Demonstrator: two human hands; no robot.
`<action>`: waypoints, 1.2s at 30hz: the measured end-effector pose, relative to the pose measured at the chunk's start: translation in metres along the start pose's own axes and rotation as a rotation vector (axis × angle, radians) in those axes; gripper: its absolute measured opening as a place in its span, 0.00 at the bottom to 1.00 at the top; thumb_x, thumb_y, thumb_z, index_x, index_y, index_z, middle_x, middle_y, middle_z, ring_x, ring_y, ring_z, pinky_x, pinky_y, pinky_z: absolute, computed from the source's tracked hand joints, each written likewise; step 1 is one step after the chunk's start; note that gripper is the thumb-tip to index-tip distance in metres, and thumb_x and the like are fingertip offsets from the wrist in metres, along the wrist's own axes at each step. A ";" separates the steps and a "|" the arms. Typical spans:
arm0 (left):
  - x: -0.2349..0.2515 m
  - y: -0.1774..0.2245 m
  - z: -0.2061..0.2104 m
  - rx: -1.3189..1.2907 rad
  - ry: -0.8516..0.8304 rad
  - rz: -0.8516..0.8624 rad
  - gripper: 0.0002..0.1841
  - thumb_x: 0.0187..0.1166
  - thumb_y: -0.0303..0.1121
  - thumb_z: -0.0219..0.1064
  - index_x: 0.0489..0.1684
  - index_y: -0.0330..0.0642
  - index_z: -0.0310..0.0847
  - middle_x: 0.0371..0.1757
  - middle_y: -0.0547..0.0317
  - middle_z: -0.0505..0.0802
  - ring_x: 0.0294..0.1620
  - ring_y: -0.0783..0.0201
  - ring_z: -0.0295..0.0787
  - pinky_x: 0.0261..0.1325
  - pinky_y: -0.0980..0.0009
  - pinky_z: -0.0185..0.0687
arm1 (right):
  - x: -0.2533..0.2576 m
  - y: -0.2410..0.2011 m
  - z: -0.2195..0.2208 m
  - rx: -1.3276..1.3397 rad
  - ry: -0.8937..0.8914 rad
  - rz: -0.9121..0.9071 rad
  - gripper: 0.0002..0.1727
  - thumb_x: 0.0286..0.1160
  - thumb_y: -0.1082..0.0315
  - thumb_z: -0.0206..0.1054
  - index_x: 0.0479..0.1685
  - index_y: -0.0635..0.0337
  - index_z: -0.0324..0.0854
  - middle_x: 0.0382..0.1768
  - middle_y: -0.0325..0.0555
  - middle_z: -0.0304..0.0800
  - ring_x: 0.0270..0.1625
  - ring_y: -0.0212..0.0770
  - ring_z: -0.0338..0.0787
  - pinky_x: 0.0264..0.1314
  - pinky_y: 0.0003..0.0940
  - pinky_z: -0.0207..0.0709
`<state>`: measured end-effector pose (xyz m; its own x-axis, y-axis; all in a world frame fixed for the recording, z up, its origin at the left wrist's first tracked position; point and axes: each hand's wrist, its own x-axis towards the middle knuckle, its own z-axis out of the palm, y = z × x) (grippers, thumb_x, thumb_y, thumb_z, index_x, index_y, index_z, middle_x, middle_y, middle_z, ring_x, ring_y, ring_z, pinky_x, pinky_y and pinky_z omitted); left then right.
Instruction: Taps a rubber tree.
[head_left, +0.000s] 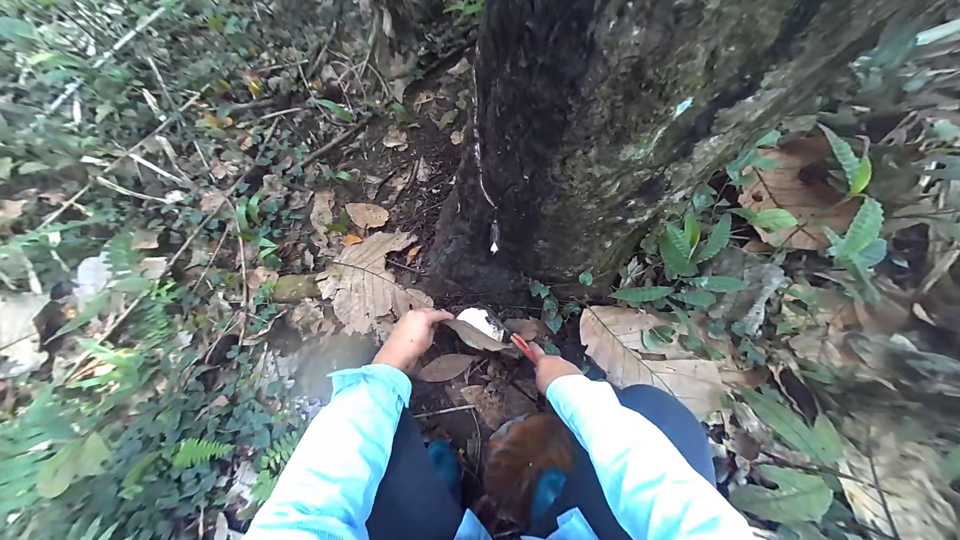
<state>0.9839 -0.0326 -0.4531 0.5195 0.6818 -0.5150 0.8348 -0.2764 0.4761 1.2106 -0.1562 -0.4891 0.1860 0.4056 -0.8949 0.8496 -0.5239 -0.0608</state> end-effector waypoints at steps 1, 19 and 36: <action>0.002 -0.005 -0.002 -0.043 0.057 -0.003 0.24 0.83 0.17 0.52 0.72 0.44 0.85 0.73 0.42 0.88 0.78 0.44 0.81 0.85 0.48 0.67 | -0.001 0.000 -0.001 0.013 0.001 -0.013 0.41 0.87 0.68 0.55 0.98 0.43 0.40 0.77 0.64 0.78 0.79 0.65 0.79 0.79 0.66 0.69; -0.009 -0.078 -0.053 -0.665 0.759 -0.393 0.12 0.81 0.21 0.65 0.58 0.29 0.83 0.55 0.41 0.92 0.54 0.55 0.90 0.64 0.53 0.82 | 0.002 -0.005 0.001 -0.050 -0.031 0.006 0.45 0.85 0.72 0.55 0.98 0.39 0.35 0.77 0.62 0.79 0.78 0.64 0.80 0.77 0.63 0.72; 0.023 -0.073 -0.039 -0.412 1.058 -0.770 0.54 0.75 0.44 0.75 0.97 0.42 0.36 0.94 0.27 0.48 0.92 0.26 0.47 0.85 0.30 0.51 | -0.024 0.014 -0.011 -0.010 -0.054 -0.026 0.37 0.90 0.65 0.54 0.97 0.46 0.44 0.80 0.62 0.75 0.83 0.61 0.75 0.84 0.61 0.65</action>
<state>0.9283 0.0297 -0.4720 -0.5870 0.8082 -0.0466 0.6360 0.4961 0.5911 1.2230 -0.1649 -0.4637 0.1373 0.3780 -0.9156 0.8590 -0.5057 -0.0800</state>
